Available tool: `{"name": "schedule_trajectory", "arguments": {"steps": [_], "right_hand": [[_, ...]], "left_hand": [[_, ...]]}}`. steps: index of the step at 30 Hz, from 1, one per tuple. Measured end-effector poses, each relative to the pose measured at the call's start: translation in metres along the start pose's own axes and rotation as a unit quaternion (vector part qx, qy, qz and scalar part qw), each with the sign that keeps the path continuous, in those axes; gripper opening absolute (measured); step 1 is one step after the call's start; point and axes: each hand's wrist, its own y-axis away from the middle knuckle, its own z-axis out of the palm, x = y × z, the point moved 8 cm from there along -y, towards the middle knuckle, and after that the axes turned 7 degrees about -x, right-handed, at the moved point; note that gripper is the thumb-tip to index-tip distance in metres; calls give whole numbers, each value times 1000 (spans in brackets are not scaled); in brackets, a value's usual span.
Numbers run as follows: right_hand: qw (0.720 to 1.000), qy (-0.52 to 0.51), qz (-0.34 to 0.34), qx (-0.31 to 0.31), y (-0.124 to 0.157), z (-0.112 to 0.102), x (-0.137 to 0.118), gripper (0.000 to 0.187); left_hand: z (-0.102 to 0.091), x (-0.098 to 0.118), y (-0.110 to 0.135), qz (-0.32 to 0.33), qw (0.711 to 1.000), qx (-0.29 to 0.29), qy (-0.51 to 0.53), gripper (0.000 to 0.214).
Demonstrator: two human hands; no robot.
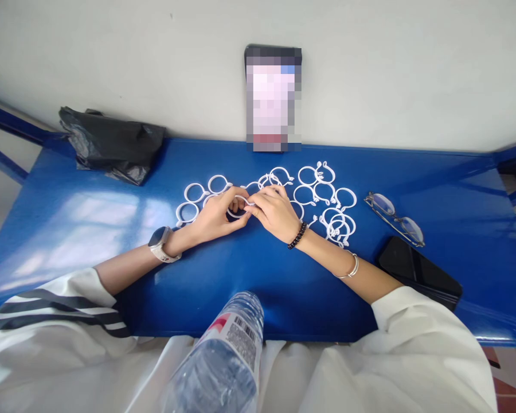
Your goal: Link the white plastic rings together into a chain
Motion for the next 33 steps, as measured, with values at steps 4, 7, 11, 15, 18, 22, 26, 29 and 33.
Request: {"name": "schedule_trajectory", "arguments": {"steps": [4,7,11,15,18,22,26,29,33], "right_hand": [[1000,-6,5,-2,0,1,1,41],[1000,-10,-1,3,0,0,0,39],[1000,-16,-8,8,0,-2,-2,38],[1000,-23,-2,1,0,-2,0,37],[1000,-28,-10,10,0,-4,-2,36],[999,-31,-11,12,0,-4,-2,35],[1000,-30,-2,2,0,-2,-1,35],[999,-30,-8,9,1,-3,-1,35],[999,-29,-14,17,1,-4,-2,34]], "left_hand": [[0,0,0,3,1000,0,-8,26],[1,0,0,4,1000,1,-15,27],[1,0,-1,5,1000,1,-19,26],[2,0,0,9,1000,3,-22,27],[1,0,0,13,1000,5,-26,27],[1,0,-1,15,999,3,-31,26],[1,1,-1,21,999,3,-35,25],[1,2,-1,26,999,4,-40,25],[1,3,0,29,998,5,-47,25]]}}
